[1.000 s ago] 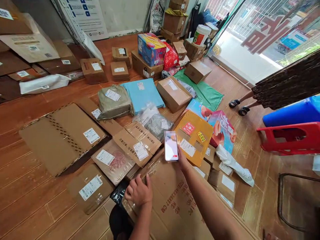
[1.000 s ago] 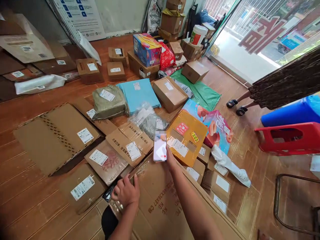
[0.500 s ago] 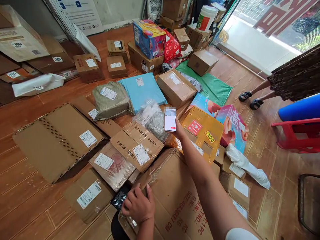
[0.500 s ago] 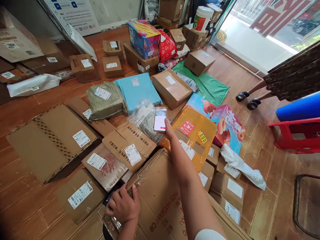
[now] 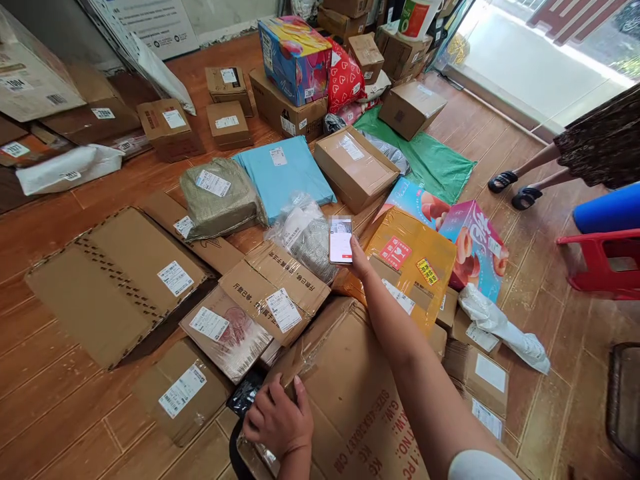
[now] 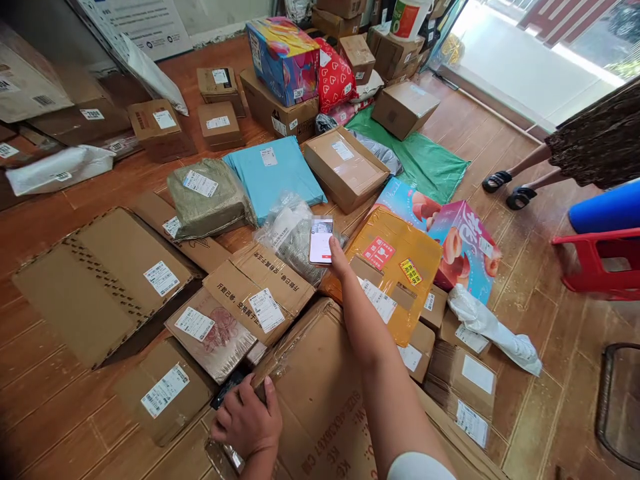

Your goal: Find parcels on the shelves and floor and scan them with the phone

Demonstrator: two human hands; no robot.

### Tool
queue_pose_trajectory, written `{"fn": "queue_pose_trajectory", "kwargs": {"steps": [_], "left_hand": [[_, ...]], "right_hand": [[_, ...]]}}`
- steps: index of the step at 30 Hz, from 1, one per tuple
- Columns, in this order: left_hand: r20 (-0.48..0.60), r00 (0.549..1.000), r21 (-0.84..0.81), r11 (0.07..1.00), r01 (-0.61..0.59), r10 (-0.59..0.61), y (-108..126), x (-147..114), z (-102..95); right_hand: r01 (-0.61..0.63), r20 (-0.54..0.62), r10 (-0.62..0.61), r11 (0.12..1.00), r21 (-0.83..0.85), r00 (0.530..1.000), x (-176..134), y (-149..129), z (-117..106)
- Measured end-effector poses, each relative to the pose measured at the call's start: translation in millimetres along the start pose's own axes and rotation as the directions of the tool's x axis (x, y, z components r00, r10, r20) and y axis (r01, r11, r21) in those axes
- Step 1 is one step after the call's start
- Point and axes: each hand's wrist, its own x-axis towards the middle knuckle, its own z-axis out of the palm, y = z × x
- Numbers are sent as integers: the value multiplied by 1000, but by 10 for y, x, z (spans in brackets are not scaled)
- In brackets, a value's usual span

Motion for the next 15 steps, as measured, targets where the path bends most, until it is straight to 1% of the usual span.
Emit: {"fn": "queue_pose_trajectory", "kwargs": {"steps": [5,11,15], "left_hand": [[-1,1000,-7,1000,3,-3,0,-3,23],[29,1000,-11,1000,11,-10,-13,-11,33],[28,1000,-23,1000,11,-10,-18,-8,26]], "right_hand": [[0,-8,0,1000,-12,1000,19,21,-45],[8,-16,-8,1000,-15,1000,12,14,-49],[17,-10,-17,1000,-18,1000,12,24,-56]]}}
